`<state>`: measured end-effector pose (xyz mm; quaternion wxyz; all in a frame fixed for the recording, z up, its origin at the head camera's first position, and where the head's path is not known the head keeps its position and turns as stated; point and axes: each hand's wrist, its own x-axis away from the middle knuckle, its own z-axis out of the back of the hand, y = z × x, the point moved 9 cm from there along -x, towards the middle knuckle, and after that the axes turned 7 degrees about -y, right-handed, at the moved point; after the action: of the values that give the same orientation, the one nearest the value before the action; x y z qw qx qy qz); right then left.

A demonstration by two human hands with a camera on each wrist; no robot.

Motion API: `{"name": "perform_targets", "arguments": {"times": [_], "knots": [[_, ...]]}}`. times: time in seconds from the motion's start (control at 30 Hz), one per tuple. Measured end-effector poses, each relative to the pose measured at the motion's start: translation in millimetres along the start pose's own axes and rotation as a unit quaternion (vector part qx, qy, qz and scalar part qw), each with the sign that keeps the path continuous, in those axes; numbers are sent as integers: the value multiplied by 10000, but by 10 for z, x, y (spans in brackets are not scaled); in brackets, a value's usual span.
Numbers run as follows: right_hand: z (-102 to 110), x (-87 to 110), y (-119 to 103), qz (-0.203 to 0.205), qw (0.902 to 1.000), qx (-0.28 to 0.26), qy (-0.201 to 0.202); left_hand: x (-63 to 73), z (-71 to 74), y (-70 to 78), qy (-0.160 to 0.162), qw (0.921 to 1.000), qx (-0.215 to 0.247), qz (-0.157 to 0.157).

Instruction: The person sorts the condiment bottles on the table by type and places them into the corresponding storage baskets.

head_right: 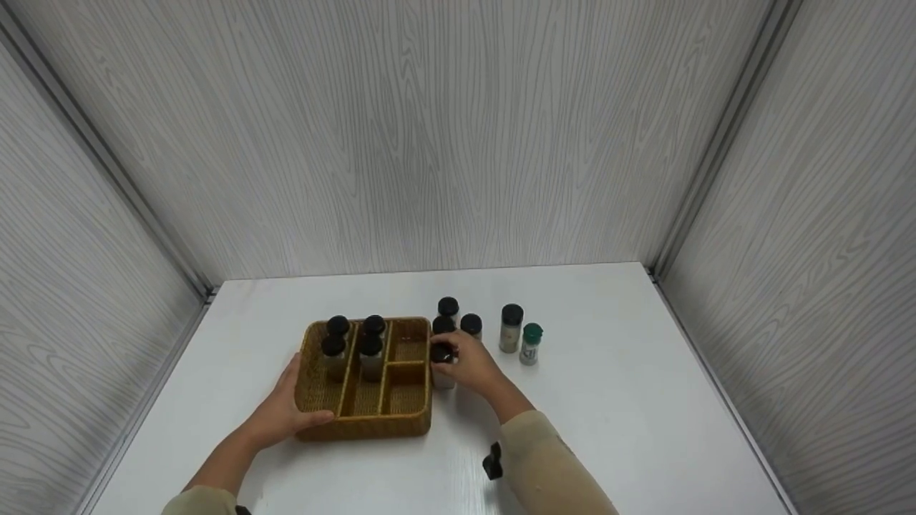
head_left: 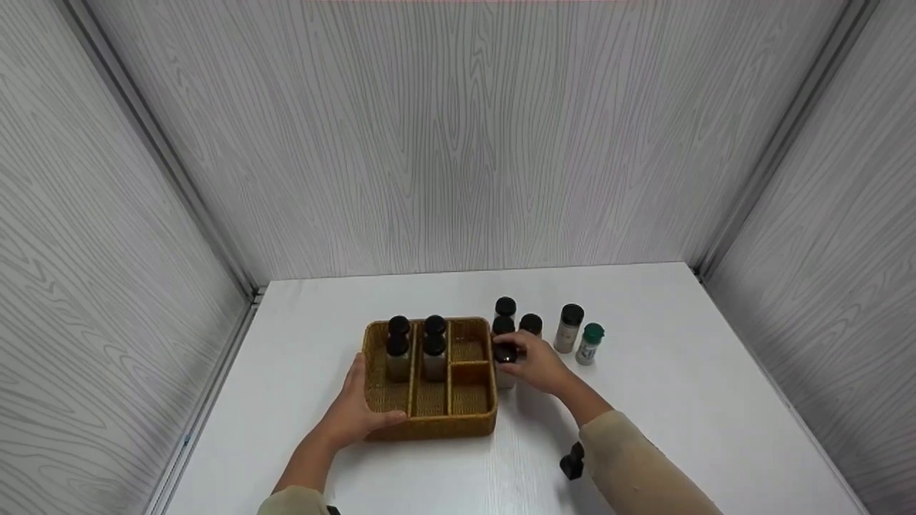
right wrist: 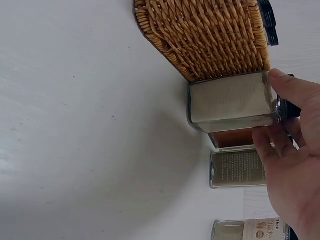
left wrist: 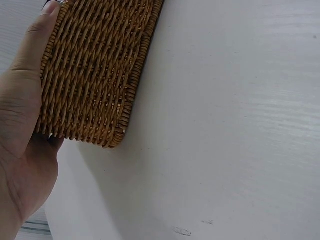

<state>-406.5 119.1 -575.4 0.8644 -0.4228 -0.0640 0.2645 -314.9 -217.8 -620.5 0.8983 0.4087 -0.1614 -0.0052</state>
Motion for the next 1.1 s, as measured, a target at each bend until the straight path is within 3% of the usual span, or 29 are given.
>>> {"name": "perform_targets", "arguments": {"times": [0.5, 1.1], "knots": [[-13, 2, 38, -123, 9998, 177, 7, 2, 2, 5, 40, 10000, -5, -90], [-19, 67, -46, -207, 9978, 339, 528, 19, -4, -10, 31, 9999, 131, -7]]}}
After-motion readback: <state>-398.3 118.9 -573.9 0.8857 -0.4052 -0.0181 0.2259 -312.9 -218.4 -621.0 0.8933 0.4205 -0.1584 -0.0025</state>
